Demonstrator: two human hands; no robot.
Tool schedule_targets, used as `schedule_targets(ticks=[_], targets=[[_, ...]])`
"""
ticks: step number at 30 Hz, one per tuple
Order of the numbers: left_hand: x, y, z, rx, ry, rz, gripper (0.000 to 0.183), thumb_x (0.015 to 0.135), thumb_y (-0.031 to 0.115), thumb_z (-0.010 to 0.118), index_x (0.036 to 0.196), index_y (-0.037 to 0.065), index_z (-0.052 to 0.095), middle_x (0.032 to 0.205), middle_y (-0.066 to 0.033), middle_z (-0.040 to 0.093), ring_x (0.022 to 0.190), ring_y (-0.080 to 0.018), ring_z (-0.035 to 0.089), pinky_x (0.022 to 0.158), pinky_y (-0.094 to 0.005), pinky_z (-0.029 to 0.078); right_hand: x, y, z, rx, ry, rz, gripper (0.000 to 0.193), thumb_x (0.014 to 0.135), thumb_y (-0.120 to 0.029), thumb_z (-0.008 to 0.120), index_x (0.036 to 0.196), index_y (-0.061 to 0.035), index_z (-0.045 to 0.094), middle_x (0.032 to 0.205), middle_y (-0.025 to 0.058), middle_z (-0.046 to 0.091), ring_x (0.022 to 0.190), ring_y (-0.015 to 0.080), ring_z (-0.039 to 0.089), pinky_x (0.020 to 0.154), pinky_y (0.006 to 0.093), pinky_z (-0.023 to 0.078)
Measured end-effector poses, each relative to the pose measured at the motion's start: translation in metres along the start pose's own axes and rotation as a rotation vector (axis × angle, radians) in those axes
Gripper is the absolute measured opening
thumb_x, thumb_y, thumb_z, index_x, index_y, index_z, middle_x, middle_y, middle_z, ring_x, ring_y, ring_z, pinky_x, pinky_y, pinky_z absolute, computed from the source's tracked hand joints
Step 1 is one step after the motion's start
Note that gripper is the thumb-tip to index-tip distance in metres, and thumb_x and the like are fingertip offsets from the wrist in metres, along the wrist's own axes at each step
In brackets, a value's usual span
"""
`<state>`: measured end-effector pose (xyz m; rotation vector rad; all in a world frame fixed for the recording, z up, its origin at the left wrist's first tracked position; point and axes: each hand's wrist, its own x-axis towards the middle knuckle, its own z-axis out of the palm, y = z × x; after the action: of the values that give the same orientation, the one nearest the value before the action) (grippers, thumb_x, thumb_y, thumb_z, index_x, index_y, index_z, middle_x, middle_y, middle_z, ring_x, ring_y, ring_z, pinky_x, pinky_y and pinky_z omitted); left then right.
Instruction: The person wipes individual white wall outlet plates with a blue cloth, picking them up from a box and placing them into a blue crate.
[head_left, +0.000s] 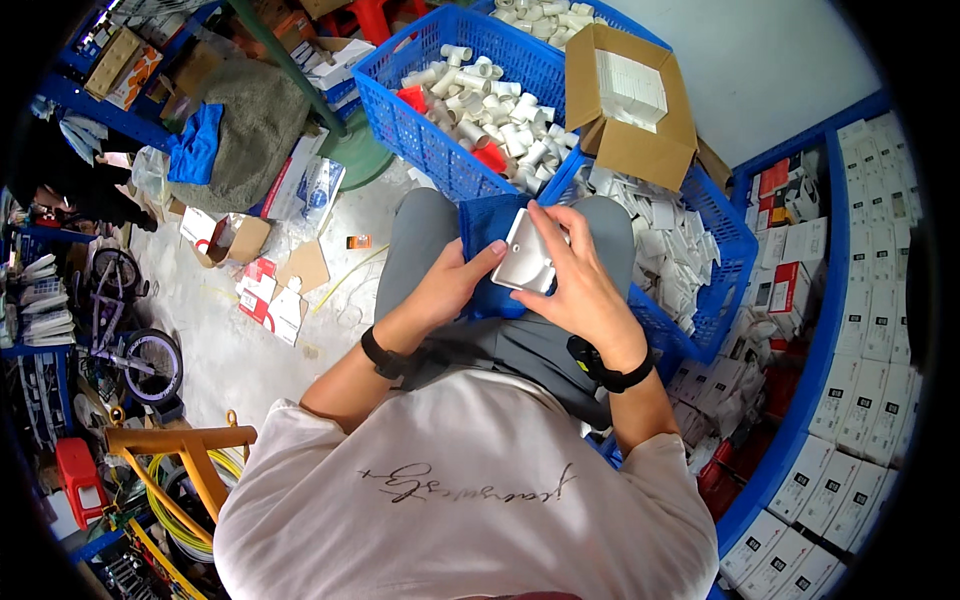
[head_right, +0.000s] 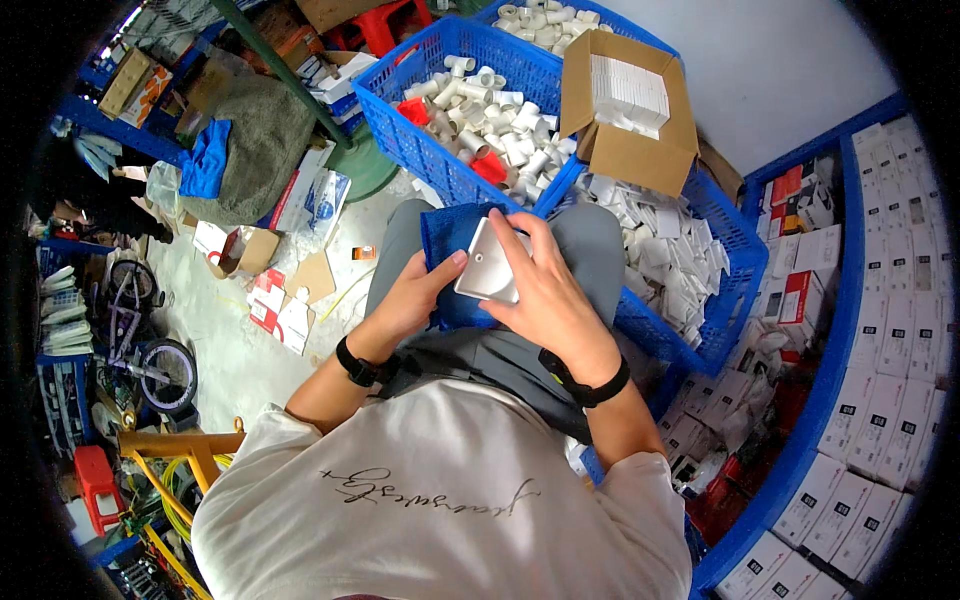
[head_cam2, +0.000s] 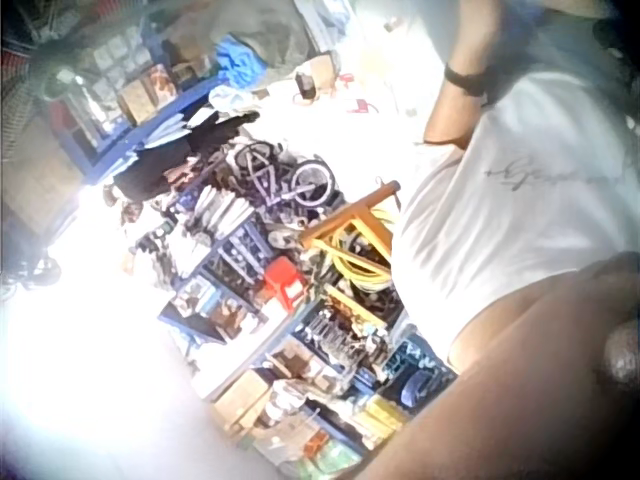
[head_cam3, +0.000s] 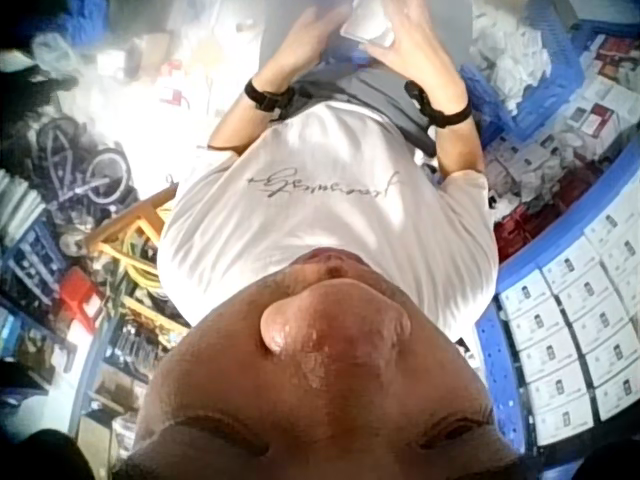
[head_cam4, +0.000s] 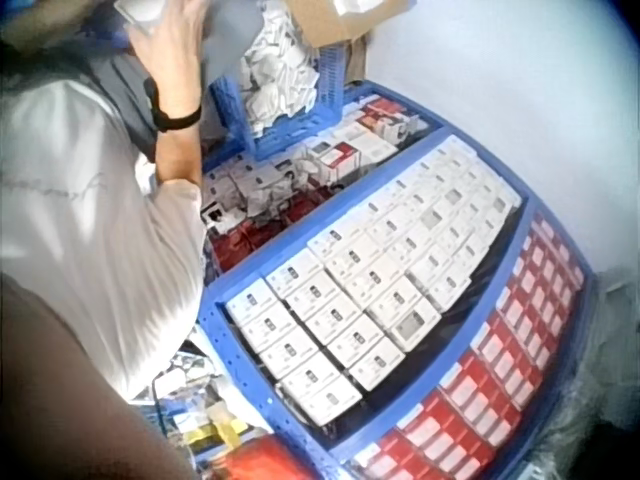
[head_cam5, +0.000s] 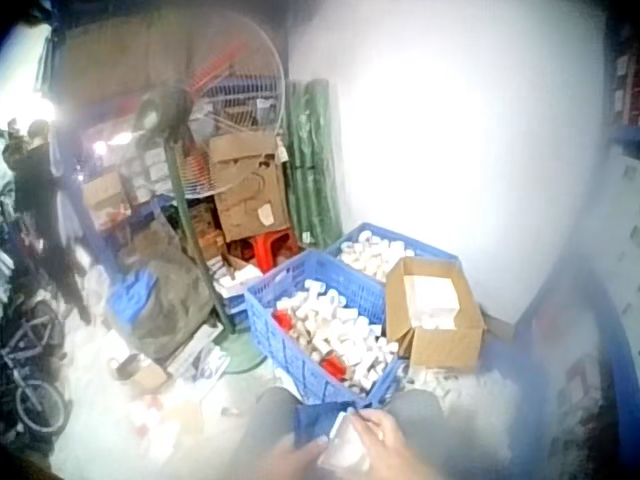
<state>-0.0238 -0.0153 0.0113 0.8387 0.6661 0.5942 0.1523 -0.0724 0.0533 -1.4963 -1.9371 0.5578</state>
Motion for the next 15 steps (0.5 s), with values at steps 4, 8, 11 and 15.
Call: schedule_targets(ticks=[4, 8, 11, 15], targets=[[0.0, -0.001, 0.001, -0.025, 0.045, 0.041, 0.032, 0.094, 0.021, 0.051, 0.116, -0.002, 0.051, 0.103, -0.005, 0.061, 0.088, -0.0093, 0.058, 0.075, -0.0244, 0.049, 0.0, -0.008, -0.008, 0.008, 0.016, -0.021, 0.088, 0.06, -0.008, 0.078, 0.134, 0.001, 0.032, 0.125, 0.0199, 0.037, 0.116, 0.0388, 0.042, 0.097, 0.0388, 0.039], [0.006, -0.013, -0.003, 0.015, 0.046, 0.091, 0.03, 0.094, 0.021, 0.052, 0.117, 0.002, 0.052, 0.104, -0.0043, 0.062, 0.09, -0.0104, 0.06, 0.076, -0.0262, 0.051, -0.003, -0.007, -0.006, -0.007, 0.05, 0.014, 0.09, 0.06, -0.01, 0.078, 0.135, 0.0008, 0.031, 0.129, 0.0199, 0.036, 0.119, 0.0401, 0.04, 0.101, 0.0427, 0.035], [0.009, -0.02, -0.005, 0.011, 0.087, 0.147, 0.031, 0.094, 0.02, 0.052, 0.118, 0.0, 0.05, 0.105, -0.006, 0.062, 0.091, -0.0118, 0.06, 0.077, -0.0273, 0.051, -0.005, -0.007, -0.004, -0.123, 0.146, -0.033, 0.095, 0.059, -0.013, 0.08, 0.136, 0.0012, 0.027, 0.132, 0.0206, 0.035, 0.12, 0.0403, 0.039, 0.104, 0.0446, 0.032], [0.004, -0.017, -0.001, -0.092, 0.087, 0.065, 0.031, 0.094, 0.019, 0.05, 0.119, -0.001, 0.049, 0.107, -0.0081, 0.061, 0.093, -0.0129, 0.06, 0.079, -0.0279, 0.05, -0.01, 0.004, 0.002, 0.09, 0.238, -0.007, 0.106, 0.057, -0.014, 0.082, 0.139, 0.0018, 0.018, 0.138, 0.0223, 0.03, 0.124, 0.038, 0.037, 0.105, 0.0449, 0.031]])
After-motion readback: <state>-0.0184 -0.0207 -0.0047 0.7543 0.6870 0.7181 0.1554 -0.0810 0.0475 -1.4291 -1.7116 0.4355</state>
